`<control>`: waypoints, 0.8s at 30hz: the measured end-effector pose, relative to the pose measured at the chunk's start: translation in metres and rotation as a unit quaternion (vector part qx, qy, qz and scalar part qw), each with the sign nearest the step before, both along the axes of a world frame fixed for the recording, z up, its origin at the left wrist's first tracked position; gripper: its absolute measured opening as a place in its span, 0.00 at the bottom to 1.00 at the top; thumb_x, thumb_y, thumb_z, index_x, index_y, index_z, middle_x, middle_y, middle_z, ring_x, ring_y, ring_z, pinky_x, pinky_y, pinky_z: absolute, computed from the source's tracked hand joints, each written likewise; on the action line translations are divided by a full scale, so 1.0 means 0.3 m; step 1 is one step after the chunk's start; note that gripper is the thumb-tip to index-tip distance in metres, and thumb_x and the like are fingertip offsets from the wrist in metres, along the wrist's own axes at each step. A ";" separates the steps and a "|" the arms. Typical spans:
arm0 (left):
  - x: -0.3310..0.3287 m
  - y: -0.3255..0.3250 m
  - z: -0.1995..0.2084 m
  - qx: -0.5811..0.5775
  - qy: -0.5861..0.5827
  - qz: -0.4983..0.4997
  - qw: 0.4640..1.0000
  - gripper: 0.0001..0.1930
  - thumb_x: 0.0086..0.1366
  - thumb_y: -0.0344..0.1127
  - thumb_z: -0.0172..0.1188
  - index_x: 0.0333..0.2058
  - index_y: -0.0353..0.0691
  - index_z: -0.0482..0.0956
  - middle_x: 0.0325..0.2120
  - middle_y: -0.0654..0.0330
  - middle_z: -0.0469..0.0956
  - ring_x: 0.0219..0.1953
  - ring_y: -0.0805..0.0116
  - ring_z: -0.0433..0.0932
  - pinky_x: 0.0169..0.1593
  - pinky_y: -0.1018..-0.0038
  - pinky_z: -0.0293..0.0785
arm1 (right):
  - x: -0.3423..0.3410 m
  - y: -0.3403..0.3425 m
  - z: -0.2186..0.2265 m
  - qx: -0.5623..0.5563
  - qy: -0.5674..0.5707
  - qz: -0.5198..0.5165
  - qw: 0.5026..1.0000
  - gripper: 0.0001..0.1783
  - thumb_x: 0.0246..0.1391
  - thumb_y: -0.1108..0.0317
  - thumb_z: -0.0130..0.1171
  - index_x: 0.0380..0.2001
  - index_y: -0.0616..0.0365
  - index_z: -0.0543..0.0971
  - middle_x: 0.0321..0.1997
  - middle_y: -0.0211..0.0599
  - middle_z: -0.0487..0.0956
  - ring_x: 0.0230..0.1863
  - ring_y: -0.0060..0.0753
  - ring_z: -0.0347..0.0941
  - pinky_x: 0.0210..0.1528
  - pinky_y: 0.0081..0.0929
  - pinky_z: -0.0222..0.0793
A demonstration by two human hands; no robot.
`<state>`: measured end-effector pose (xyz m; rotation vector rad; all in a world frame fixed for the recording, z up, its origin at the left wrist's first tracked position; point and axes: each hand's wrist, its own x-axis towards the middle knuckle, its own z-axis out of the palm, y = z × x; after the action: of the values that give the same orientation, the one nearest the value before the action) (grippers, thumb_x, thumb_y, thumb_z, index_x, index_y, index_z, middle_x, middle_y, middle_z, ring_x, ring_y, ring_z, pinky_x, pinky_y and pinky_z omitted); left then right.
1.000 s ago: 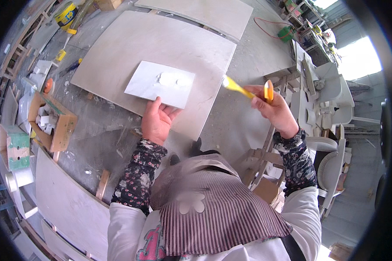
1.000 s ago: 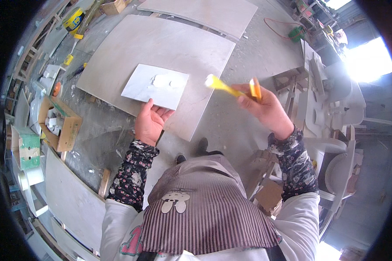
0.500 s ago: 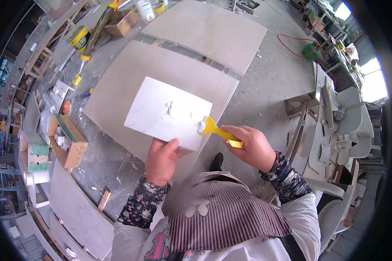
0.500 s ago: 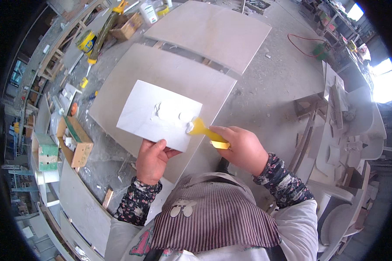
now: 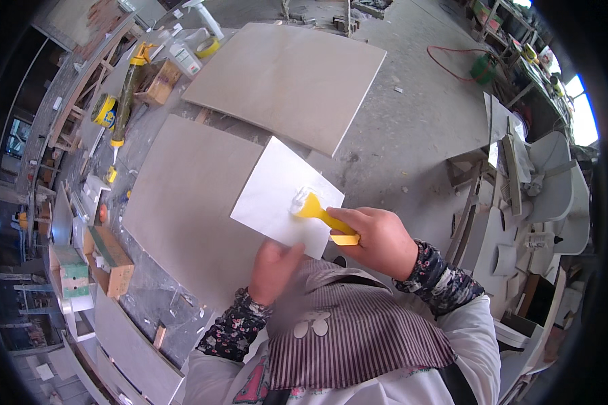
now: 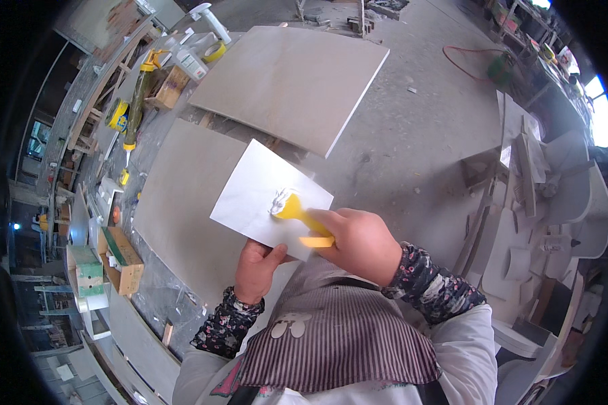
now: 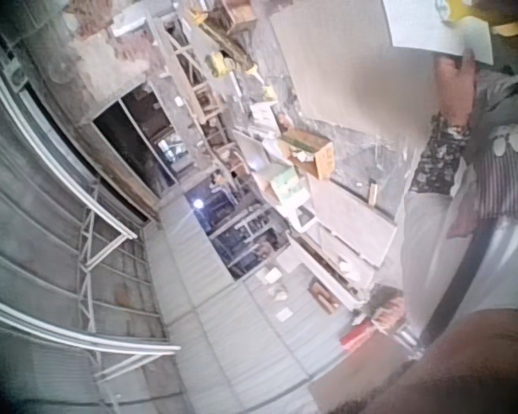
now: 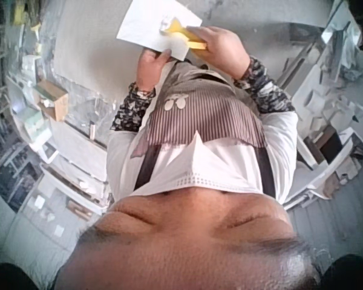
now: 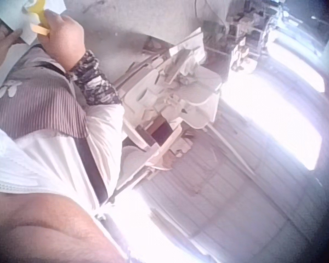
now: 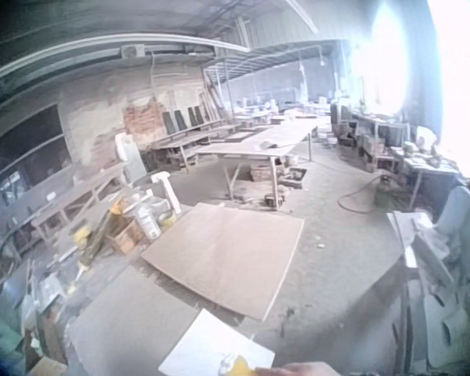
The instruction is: The person scoops white adhesive from a small square tile using a yellow plastic scraper and applies it along the edges of large flat panels resting on wooden supports. The person repeatedly reloads adhesive and continues applying it to multiple panel edges.
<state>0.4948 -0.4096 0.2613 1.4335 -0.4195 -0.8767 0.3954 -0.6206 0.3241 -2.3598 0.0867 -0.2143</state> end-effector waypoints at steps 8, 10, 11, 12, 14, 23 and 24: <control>0.108 -0.166 0.001 -0.044 0.149 0.032 0.987 0.23 0.67 0.20 0.44 0.61 0.33 0.59 0.54 0.52 0.70 0.54 0.59 0.75 0.53 0.58 0.79 | 0.141 -0.251 -0.013 0.315 0.193 -0.071 0.926 0.17 0.60 0.59 0.53 0.32 0.65 0.79 0.18 0.32 0.77 0.20 0.23 0.73 0.29 0.23 0.70; 0.149 -0.201 -0.009 -0.036 0.136 0.023 0.990 0.23 0.67 0.20 0.45 0.61 0.32 0.60 0.54 0.52 0.71 0.54 0.59 0.75 0.53 0.59 0.78 | 0.206 -0.309 -0.029 0.287 0.250 -0.085 0.921 0.19 0.60 0.57 0.52 0.30 0.65 0.79 0.17 0.31 0.77 0.19 0.24 0.72 0.28 0.23 0.69; 0.172 -0.218 -0.016 -0.017 0.132 0.020 0.991 0.23 0.67 0.20 0.45 0.60 0.32 0.60 0.53 0.52 0.71 0.53 0.60 0.75 0.53 0.60 0.78 | 0.235 -0.334 -0.034 0.266 0.294 -0.100 0.913 0.21 0.60 0.55 0.52 0.29 0.65 0.80 0.16 0.31 0.76 0.19 0.24 0.72 0.28 0.23 0.69; 0.195 -0.236 -0.024 -0.008 0.121 0.014 0.993 0.23 0.66 0.20 0.46 0.60 0.32 0.61 0.53 0.51 0.72 0.53 0.60 0.75 0.53 0.61 0.78 | 0.259 -0.356 -0.037 0.254 0.301 -0.105 0.913 0.22 0.60 0.54 0.51 0.26 0.64 0.80 0.16 0.31 0.76 0.18 0.24 0.72 0.28 0.23 0.69; 0.236 -0.267 -0.033 0.013 0.093 -0.001 0.996 0.22 0.66 0.20 0.46 0.60 0.32 0.61 0.52 0.51 0.72 0.52 0.60 0.76 0.52 0.63 0.78 | 0.300 -0.405 -0.038 0.234 0.317 -0.095 0.914 0.21 0.60 0.54 0.52 0.27 0.64 0.80 0.15 0.31 0.76 0.18 0.24 0.72 0.28 0.23 0.69; 0.461 -0.460 -0.064 -0.077 0.215 0.074 0.971 0.25 0.65 0.22 0.47 0.61 0.36 0.61 0.54 0.51 0.71 0.52 0.57 0.76 0.51 0.56 0.79 | 0.335 -0.692 -0.152 0.447 0.213 -0.200 0.846 0.17 0.66 0.55 0.48 0.35 0.58 0.76 0.21 0.27 0.74 0.20 0.17 0.66 0.24 0.18 0.62; 0.495 -0.479 -0.068 -0.102 0.230 0.096 0.963 0.25 0.64 0.23 0.49 0.61 0.38 0.61 0.55 0.51 0.71 0.52 0.55 0.76 0.51 0.53 0.79 | 0.317 -0.735 -0.180 0.509 0.161 -0.223 0.815 0.16 0.67 0.56 0.47 0.35 0.57 0.75 0.21 0.26 0.74 0.20 0.16 0.64 0.22 0.16 0.59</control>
<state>0.6433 -0.5533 0.2409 1.0210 -0.0169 -0.9449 0.4905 -0.8411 0.2701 -1.2379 0.7358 0.0305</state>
